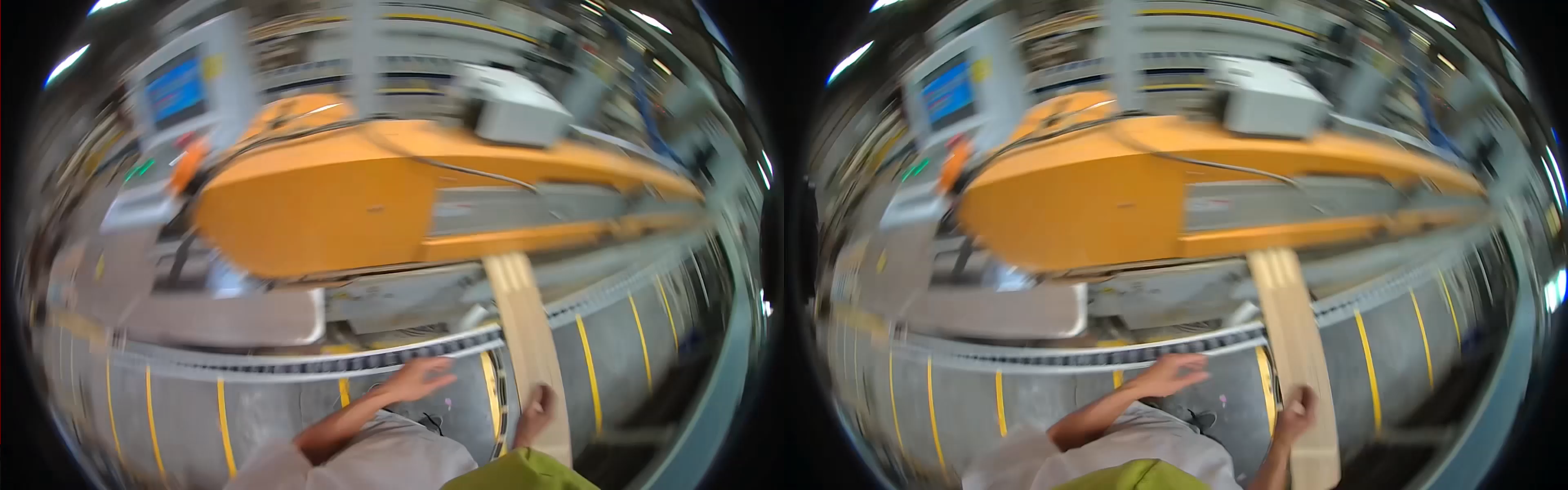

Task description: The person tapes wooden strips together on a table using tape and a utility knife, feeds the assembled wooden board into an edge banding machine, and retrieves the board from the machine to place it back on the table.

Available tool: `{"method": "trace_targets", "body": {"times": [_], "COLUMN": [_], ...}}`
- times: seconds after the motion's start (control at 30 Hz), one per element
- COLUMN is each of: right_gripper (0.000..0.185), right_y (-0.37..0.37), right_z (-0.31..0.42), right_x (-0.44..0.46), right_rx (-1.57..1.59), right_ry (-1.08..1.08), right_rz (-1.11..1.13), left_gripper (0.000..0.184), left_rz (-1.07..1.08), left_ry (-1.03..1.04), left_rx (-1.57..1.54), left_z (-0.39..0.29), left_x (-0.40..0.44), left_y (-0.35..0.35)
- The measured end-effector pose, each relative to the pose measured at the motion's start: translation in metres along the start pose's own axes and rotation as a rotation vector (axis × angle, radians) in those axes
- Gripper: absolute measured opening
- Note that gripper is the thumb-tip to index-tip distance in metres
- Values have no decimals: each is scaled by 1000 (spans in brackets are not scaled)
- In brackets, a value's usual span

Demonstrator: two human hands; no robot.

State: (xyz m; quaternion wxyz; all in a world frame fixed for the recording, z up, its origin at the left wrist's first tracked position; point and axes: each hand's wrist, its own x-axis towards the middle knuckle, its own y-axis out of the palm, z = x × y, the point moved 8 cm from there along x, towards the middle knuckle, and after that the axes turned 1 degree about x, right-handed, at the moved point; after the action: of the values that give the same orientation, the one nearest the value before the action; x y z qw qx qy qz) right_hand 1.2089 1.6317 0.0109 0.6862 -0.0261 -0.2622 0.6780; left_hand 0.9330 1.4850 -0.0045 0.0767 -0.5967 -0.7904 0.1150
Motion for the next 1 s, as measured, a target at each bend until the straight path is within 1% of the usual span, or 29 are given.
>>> {"method": "trace_targets", "body": {"times": [0.03,0.07,0.1,0.13,0.2,0.23,0.27,0.3,0.37,0.43,0.47,0.53,0.57,0.6,0.67,0.7,0.73,0.8,0.83,0.87,0.93,0.97,1.0], "right_gripper": [18,17,18,18,18,18,17,16,17,22,22,29,30,30,40,51,57,57,57,57,57,57,57], "right_y": [14,27,43,54,74,68,70,73,54,30,17,-23,-45,-67,-107,-120,-125,-122,-122,-120,-119,-115,-116], "right_z": [24,23,37,39,48,47,43,38,35,16,13,-8,-25,-46,-110,-131,-157,-203,-221,-238,-268,-279,-287], "right_x": [-15,-36,-54,-73,-106,-111,-122,-133,-141,-151,-156,-176,-197,-227,-312,-357,-412,-458,-469,-481,-497,-510,-516], "right_rx": [-33,14,10,-104,-187,-209,-226,-238,-294,-401,-411,-477,-445,-405,-390,-436,-413,-392,-389,-387,-383,-380,-380], "right_ry": [82,170,173,-19,-171,-143,-90,-35,-7,163,179,407,569,726,987,1059,1251,1251,1250,1248,1249,1256,1262], "right_rz": [127,174,274,310,491,432,478,530,433,414,392,236,128,22,-35,-21,91,71,68,67,71,77,80], "left_gripper": [47,44,43,42,44,44,44,44,44,43,46,52,57,57,57,58,58,57,58,58,59,61,61], "left_rz": [18,39,67,82,146,189,222,268,367,446,501,591,627,638,703,748,756,779,822,825,925,1009,1015], "left_ry": [-32,-84,-172,-267,-352,-392,-444,-423,-386,-344,-244,-28,54,68,136,99,113,100,26,40,-113,-132,-128], "left_rx": [-94,-94,-156,-206,-181,-216,-248,-215,-150,-94,40,311,394,405,313,290,302,251,236,246,261,324,333], "left_z": [21,29,44,61,80,76,76,82,76,63,48,11,-12,-17,-34,-43,-44,-31,-21,-14,8,13,17], "left_x": [-12,-23,-34,-43,-53,-51,-49,-43,-22,-1,11,34,40,44,48,46,45,41,37,36,28,23,21], "left_y": [2,-2,-2,-4,-10,-9,-9,-7,2,15,24,42,52,63,92,106,119,147,160,171,194,205,214]}}
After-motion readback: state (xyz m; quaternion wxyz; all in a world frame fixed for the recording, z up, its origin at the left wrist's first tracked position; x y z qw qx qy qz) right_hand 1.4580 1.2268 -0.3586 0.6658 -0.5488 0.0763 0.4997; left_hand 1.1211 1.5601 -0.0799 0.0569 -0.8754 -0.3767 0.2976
